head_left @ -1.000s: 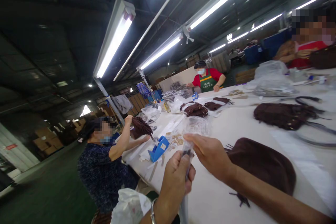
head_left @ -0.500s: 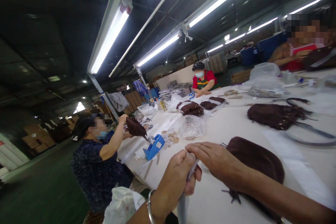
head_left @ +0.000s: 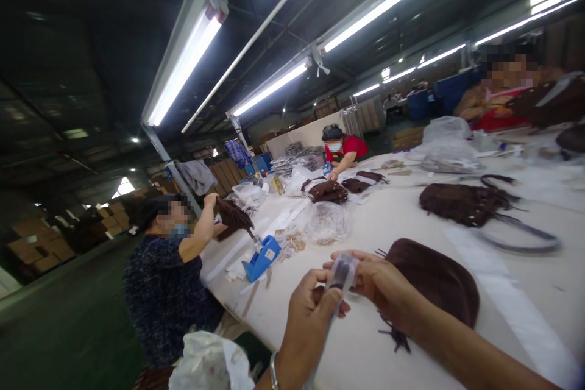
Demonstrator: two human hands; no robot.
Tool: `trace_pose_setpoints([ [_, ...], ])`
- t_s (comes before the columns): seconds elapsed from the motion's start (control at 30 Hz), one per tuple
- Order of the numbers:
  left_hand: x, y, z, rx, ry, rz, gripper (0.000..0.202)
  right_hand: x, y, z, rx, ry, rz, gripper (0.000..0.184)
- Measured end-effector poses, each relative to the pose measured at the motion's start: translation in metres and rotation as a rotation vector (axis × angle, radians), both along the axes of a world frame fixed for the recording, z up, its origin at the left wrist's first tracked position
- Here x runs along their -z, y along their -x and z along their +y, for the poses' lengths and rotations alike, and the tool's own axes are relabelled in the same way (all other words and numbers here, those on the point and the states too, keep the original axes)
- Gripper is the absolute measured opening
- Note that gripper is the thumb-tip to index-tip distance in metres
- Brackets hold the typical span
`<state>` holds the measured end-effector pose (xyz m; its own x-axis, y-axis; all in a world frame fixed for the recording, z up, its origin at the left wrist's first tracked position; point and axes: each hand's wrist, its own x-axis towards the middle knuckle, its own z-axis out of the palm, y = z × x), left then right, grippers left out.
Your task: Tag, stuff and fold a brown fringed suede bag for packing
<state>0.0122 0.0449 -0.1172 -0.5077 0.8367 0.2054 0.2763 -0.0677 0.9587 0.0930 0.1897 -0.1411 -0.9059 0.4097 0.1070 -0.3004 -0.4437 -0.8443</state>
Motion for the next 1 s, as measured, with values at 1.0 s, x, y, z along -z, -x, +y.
trace_pose_setpoints([
  [1.0, 0.023, 0.002, 0.010, -0.093, -0.232, 0.589, 0.021, 0.010, -0.021, -0.039, -0.047, 0.516, 0.095, 0.015],
])
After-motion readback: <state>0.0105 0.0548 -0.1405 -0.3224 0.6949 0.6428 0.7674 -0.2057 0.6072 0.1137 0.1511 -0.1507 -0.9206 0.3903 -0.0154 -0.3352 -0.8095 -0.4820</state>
